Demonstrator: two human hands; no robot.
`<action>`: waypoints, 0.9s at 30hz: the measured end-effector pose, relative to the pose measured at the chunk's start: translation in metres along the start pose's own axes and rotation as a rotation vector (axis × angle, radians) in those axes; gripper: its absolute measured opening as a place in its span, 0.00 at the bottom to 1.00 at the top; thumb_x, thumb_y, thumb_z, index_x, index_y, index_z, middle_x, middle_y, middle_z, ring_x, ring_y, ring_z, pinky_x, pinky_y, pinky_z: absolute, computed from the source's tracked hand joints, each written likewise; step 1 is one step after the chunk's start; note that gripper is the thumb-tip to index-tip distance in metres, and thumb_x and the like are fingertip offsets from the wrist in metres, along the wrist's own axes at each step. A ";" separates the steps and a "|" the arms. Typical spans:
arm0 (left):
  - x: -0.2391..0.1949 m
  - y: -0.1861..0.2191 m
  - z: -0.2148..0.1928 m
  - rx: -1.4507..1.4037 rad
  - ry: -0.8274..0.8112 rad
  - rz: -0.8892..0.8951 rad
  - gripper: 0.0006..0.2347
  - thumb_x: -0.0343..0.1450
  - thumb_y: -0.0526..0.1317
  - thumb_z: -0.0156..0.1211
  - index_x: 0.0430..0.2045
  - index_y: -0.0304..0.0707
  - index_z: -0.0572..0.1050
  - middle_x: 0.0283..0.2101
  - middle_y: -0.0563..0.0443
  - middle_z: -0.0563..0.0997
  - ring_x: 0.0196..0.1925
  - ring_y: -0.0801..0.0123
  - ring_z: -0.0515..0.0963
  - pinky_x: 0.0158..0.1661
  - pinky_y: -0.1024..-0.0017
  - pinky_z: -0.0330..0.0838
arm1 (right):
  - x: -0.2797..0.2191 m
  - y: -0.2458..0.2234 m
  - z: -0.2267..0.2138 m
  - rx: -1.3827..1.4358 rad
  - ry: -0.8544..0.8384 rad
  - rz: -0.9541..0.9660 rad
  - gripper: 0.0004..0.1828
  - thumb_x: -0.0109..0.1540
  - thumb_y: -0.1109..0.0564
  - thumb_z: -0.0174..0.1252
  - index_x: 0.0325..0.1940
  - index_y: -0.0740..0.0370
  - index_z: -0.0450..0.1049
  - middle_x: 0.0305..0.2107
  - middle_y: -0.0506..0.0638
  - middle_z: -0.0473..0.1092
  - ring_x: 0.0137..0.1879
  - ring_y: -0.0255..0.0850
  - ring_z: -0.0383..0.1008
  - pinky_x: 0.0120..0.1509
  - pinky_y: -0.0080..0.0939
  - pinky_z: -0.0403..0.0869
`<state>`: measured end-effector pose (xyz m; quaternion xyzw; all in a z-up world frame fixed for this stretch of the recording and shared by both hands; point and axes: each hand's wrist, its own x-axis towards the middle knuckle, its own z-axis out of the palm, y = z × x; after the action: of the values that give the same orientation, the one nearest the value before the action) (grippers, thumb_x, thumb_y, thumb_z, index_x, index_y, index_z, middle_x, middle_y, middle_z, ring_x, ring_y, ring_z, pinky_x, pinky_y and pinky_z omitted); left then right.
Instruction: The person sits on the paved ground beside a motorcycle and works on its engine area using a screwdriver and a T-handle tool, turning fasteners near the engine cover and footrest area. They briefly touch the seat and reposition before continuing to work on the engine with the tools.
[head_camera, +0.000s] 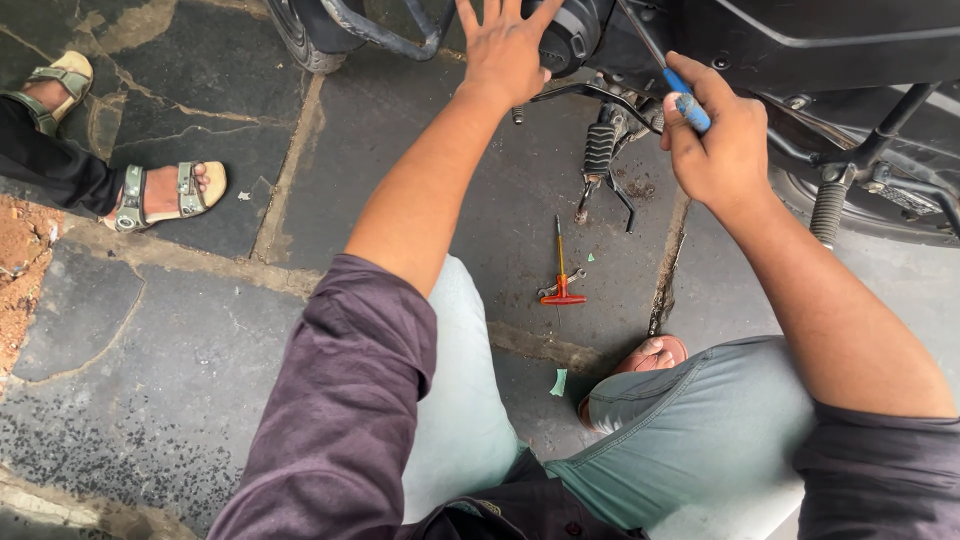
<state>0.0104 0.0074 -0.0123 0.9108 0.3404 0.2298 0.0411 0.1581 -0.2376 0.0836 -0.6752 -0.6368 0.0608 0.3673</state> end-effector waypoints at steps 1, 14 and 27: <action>0.004 0.000 0.003 0.012 -0.053 -0.058 0.41 0.59 0.45 0.78 0.68 0.65 0.60 0.68 0.37 0.60 0.73 0.41 0.52 0.66 0.27 0.33 | 0.000 -0.001 -0.001 -0.001 -0.003 0.006 0.19 0.74 0.60 0.54 0.70 0.66 0.70 0.25 0.51 0.74 0.33 0.41 0.80 0.41 0.39 0.74; 0.013 0.002 0.020 0.001 -0.136 -0.350 0.39 0.61 0.46 0.76 0.68 0.57 0.58 0.69 0.36 0.58 0.74 0.38 0.50 0.66 0.24 0.41 | -0.010 0.007 -0.012 -0.103 -0.004 0.058 0.19 0.73 0.61 0.55 0.69 0.65 0.71 0.25 0.52 0.75 0.33 0.45 0.80 0.44 0.43 0.75; 0.002 0.015 0.015 0.067 0.079 0.048 0.37 0.57 0.41 0.75 0.64 0.56 0.65 0.60 0.40 0.70 0.66 0.45 0.63 0.61 0.31 0.43 | -0.019 -0.019 0.020 -0.483 -0.115 -0.060 0.28 0.64 0.56 0.60 0.69 0.63 0.66 0.27 0.61 0.75 0.32 0.59 0.77 0.39 0.58 0.74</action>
<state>0.0272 -0.0014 -0.0214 0.9099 0.3270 0.2550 -0.0083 0.1282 -0.2477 0.0730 -0.7197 -0.6723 -0.0657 0.1602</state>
